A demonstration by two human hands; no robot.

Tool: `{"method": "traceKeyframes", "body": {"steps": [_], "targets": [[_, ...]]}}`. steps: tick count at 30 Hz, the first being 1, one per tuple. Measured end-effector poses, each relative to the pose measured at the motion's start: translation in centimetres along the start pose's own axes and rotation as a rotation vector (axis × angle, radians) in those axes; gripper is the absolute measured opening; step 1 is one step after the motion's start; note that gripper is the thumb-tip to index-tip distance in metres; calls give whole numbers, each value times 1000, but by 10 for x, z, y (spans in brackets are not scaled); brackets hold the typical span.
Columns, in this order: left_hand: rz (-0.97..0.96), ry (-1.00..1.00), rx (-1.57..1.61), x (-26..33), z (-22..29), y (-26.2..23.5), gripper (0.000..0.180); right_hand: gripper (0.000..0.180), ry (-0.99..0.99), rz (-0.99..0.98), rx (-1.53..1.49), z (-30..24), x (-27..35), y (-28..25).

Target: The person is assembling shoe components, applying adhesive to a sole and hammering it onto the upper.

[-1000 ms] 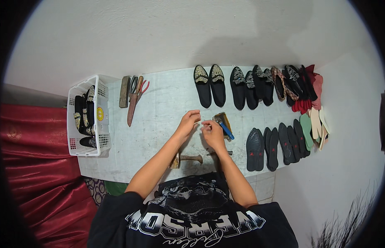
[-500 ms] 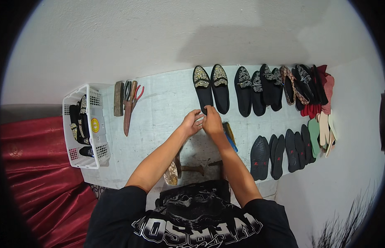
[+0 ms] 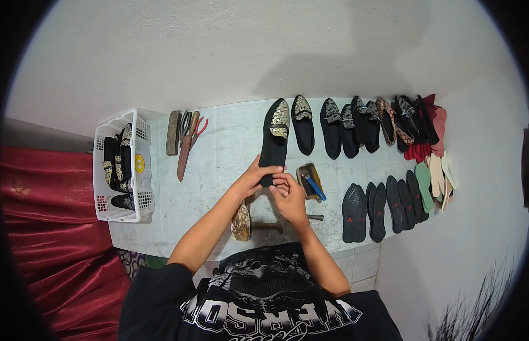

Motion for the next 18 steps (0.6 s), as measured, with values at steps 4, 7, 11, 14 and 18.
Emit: {"method": "traceKeyframes", "body": {"steps": [4, 7, 11, 14, 18], "targets": [[106, 135, -438, 45, 10, 13, 57, 21, 191, -50, -202, 6, 40, -2], [81, 170, -796, 80, 21, 48, 74, 31, 141, 34, -544, -1, 57, -20], [121, 110, -1339, 118, 15, 92, 78, 51, 137, 18, -1025, -8, 79, -26], [34, 324, -1431, 137, -6, 105, 80, 60, 203, 29, -1128, -6, 94, -27], [38, 286, -1160, 157, -22, 96, 88, 65, 212, 17, -1231, 6, 106, -23]]}}
Point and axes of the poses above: each hand's wrist, its own x-axis away from the middle knuckle, its own y-axis out of the palm, z = x × y, the point moved 10 cm from there along -x, towards the middle knuckle, and after that the axes turned 15 degrees about -z, right-handed, at the moved point
